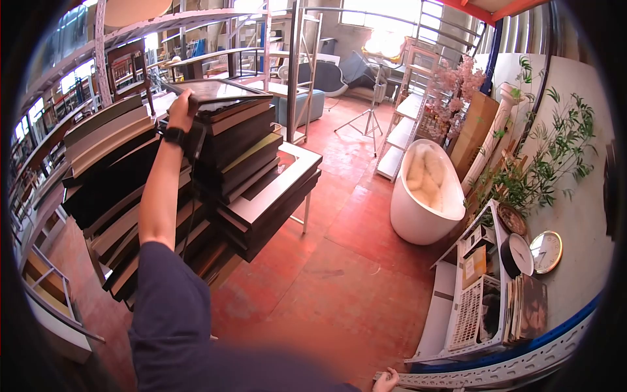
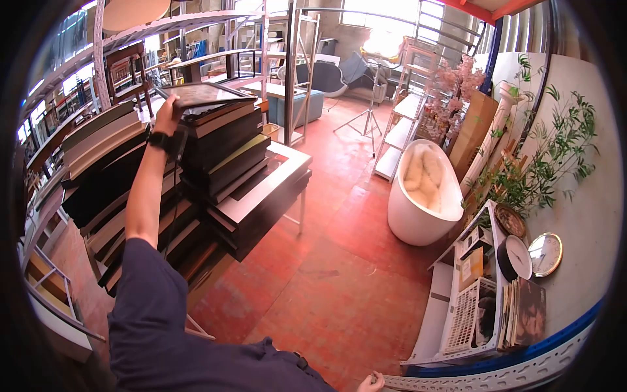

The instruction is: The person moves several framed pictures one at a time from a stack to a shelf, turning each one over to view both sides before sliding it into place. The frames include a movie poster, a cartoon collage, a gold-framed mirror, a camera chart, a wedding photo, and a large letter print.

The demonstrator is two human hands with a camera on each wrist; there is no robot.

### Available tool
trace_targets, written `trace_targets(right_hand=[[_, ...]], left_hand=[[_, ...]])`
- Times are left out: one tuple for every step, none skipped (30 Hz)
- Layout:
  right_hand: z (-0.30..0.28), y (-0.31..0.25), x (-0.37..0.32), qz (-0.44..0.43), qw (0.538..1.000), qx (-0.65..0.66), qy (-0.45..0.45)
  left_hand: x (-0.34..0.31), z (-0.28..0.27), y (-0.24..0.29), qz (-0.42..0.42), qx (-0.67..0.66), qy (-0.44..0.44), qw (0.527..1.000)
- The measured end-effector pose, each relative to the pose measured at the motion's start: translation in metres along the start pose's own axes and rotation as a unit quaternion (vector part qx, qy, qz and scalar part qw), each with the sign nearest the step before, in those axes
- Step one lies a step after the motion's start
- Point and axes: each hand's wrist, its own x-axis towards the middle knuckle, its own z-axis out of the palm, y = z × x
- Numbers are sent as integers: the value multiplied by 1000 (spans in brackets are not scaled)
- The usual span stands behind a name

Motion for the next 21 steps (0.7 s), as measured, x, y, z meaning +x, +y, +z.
trace_targets(right_hand=[[1,8,0,12,1000,-3,-8],[2,12,0,24,1000,-6,-16],[0,8,2,23,1000,-7,-10],[-5,1,6,8,999,3,-34],[-10,-7,10,-7,998,12,-57],[-14,-16,16,-8,999,7,-49],[-18,-32,24,39,994,32,-96],[-23,-52,29,89,984,57,-141],[-26,-73,35,89,979,73,-170],[-26,-104,43,90,972,90,-196],[-36,-162,50,192,937,162,-242],[-36,-169,59,188,922,202,-272],[-40,-197,65,185,911,232,-286],[-48,-226,71,181,900,254,-305],[-52,-241,74,148,885,303,-322],[-58,-265,76,126,868,336,-342],[-63,-285,75,79,847,395,-348],[-69,-303,73,55,830,422,-361],[-77,-317,69,49,815,453,-360],[-84,-328,62,41,799,483,-355],[-90,-336,53,36,788,515,-336]], left_hand=[[1,-5,0,-73,-48,-5,996],[-9,-2,-2,-50,-65,-27,996],[-28,2,-1,-28,-83,-48,995],[-64,24,18,-5,-59,-31,998],[-78,29,21,-29,-90,-52,994],[-97,33,26,-34,-84,-69,993],[-123,45,36,-40,-78,-88,992],[-146,57,39,-52,-91,-98,990],[-169,71,41,-66,-105,-111,986],[-194,86,42,-82,-95,-101,987],[-206,86,26,-125,-115,-121,978],[-227,97,21,-163,-147,-153,964],[-252,112,21,-203,-178,-183,945],[-277,123,18,-239,-195,-203,929],[-301,133,14,-275,-211,-225,911],[-325,140,2,-326,-242,-252,879],[-347,148,-9,-377,-270,-278,841],[-371,165,-8,-355,-262,-292,849],[-395,180,-5,-333,-255,-307,855],[-414,187,-16,-362,-260,-321,836],[-431,194,-18,-387,-264,-351,811]])
